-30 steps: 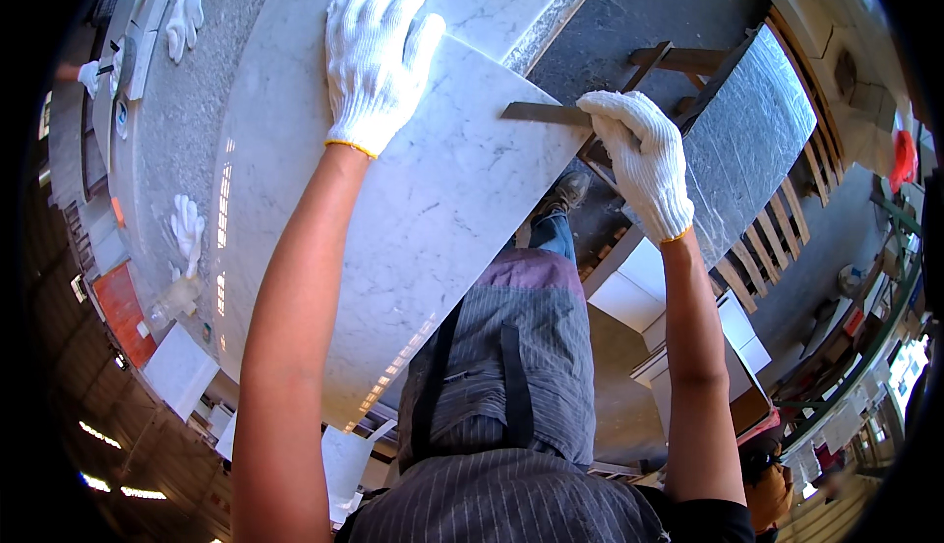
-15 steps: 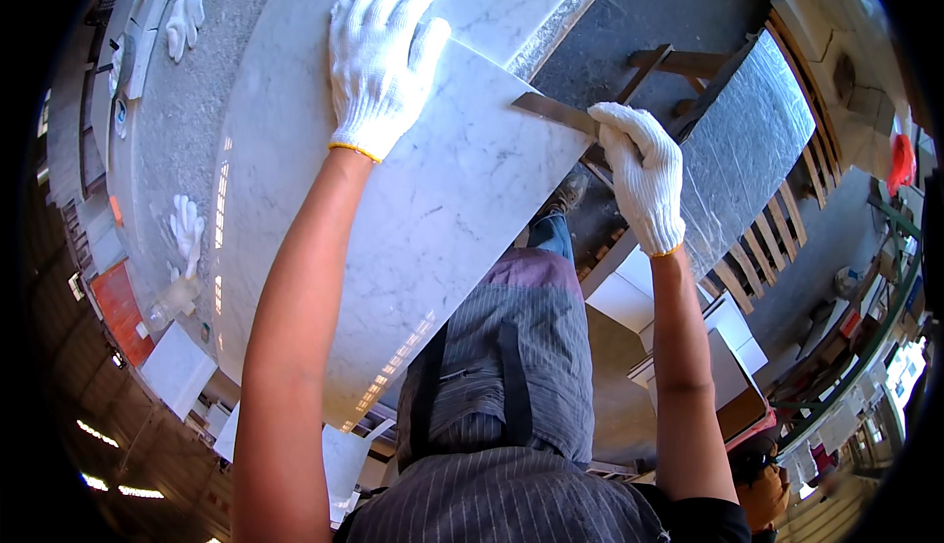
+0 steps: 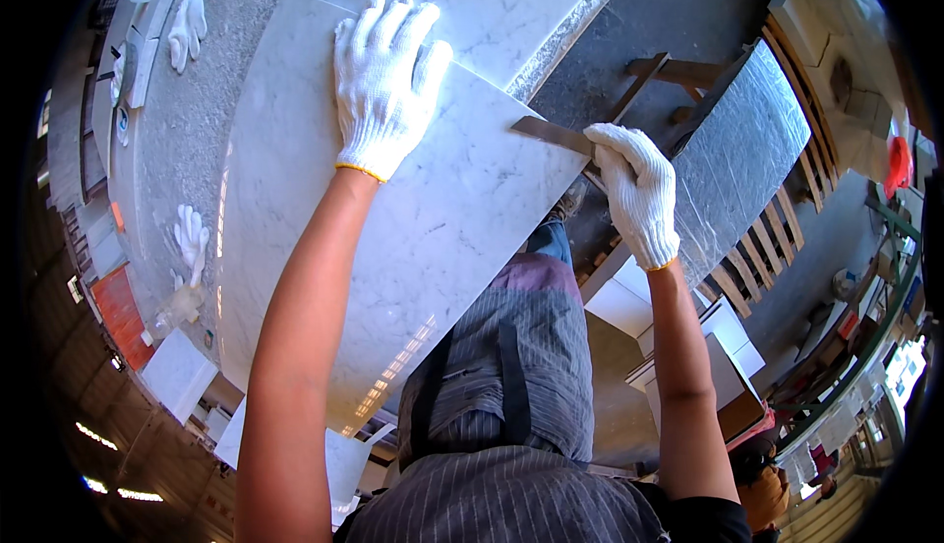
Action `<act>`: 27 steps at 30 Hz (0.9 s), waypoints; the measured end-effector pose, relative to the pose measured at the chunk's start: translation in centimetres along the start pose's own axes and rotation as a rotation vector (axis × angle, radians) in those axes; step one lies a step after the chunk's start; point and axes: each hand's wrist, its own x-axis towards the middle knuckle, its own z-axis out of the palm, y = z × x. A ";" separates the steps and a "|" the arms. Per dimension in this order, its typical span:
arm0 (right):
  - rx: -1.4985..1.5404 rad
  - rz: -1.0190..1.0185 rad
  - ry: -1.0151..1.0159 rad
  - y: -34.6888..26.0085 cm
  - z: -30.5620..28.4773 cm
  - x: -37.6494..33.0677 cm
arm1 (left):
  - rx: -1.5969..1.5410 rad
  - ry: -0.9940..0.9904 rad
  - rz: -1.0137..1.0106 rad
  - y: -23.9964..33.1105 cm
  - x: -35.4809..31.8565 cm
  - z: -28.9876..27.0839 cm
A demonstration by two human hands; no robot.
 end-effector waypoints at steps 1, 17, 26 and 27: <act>0.002 -0.010 -0.008 0.1 0.0 0.2 | -0.005 -0.003 -0.001 0.0 0.1 0.0; 0.106 0.021 -0.065 -0.6 -1.8 1.0 | 0.007 -0.036 -0.025 0.0 0.0 -0.3; 0.105 -0.111 -0.264 0.2 -1.2 3.0 | 0.001 -0.001 0.004 -0.2 -0.1 0.0; 0.101 -0.123 -0.264 0.1 -1.1 3.1 | 0.000 0.004 0.008 -0.2 -0.1 0.0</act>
